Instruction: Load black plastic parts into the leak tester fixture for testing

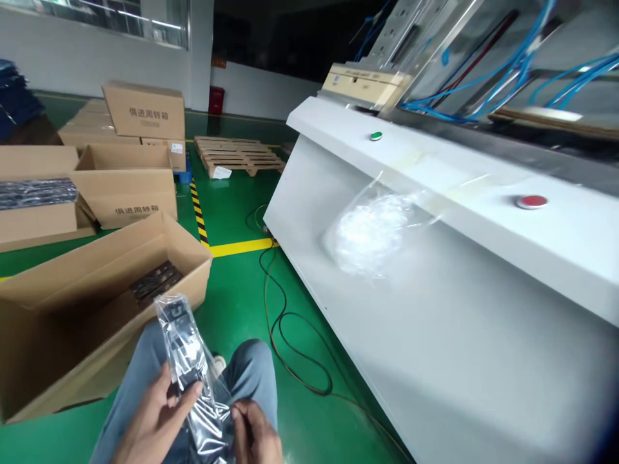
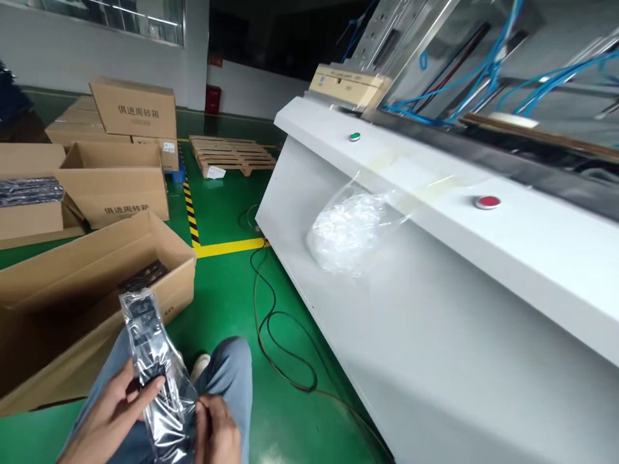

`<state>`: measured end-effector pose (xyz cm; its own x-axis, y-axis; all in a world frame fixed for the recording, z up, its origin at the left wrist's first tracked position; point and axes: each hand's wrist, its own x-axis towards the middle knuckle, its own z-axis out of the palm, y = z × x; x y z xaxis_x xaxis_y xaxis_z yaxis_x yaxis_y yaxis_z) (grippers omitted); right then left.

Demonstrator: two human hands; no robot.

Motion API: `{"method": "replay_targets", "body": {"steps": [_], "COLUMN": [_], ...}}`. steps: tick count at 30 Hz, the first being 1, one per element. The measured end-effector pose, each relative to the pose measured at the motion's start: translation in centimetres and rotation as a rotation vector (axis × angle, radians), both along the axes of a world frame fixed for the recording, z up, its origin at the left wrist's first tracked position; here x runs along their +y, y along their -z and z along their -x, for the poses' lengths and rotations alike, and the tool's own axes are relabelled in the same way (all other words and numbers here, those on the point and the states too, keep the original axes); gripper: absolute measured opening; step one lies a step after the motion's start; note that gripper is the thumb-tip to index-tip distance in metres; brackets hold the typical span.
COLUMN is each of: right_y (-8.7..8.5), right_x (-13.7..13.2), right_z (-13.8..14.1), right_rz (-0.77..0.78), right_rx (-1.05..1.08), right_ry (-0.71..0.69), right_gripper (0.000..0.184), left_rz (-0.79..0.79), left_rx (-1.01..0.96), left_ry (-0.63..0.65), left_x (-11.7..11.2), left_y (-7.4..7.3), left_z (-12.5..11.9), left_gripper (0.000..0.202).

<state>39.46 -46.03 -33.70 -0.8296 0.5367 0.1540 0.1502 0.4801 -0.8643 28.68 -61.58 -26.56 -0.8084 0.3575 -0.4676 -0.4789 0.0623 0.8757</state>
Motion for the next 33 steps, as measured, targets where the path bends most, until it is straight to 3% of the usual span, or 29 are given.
{"method": "replay_targets", "body": {"steps": [4,8,12,16,19,21,27,31,33], "right_y": [-3.2,-5.6,-6.6,-8.0,-9.0,-9.1,-7.8,-7.1,-7.2], "right_x": [0.9,1.8,2.8,2.6,1.7,1.1,0.0,-0.2,0.0], "right_z": [0.0,0.4,1.2,2.8,4.3,4.9,4.7,4.3,4.1], "right_rz": [0.184,0.331,0.241,0.055,0.052,0.109,0.227,0.479,0.524], "right_rx": [-0.069,-0.135,-0.114,0.0,0.057,0.053,0.018,-0.027,-0.024], "right_ry": [-0.162,-0.304,-0.275,-0.216,-0.259,-0.251,-0.12,-0.088,-0.088], "right_gripper": [0.044,0.041,0.036,0.039,0.035,0.028,0.034,0.042,0.045], "left_rz": [-0.071,-0.172,-0.116,-0.085,-0.036,-0.018,-0.043,-0.151,-0.175], "left_rx": [-0.003,-0.013,0.003,0.044,0.088,0.111,0.069,-0.007,-0.06], "left_ry": [0.117,0.183,0.14,0.228,0.262,0.277,0.324,0.349,0.328], "left_x": [-1.5,-2.5,-2.8,-2.5,-2.1,-2.0,-2.2,-2.3,-2.3], "left_y": [-1.4,-1.4,-1.1,-1.7,-2.1,-2.1,-2.6,-3.2,-3.1], "left_z": [0.8,1.8,1.8,1.0,0.4,0.2,0.0,0.0,0.1], "left_gripper": [0.059,0.052,0.052,0.051,0.048,0.046,0.048,0.053,0.058]}}
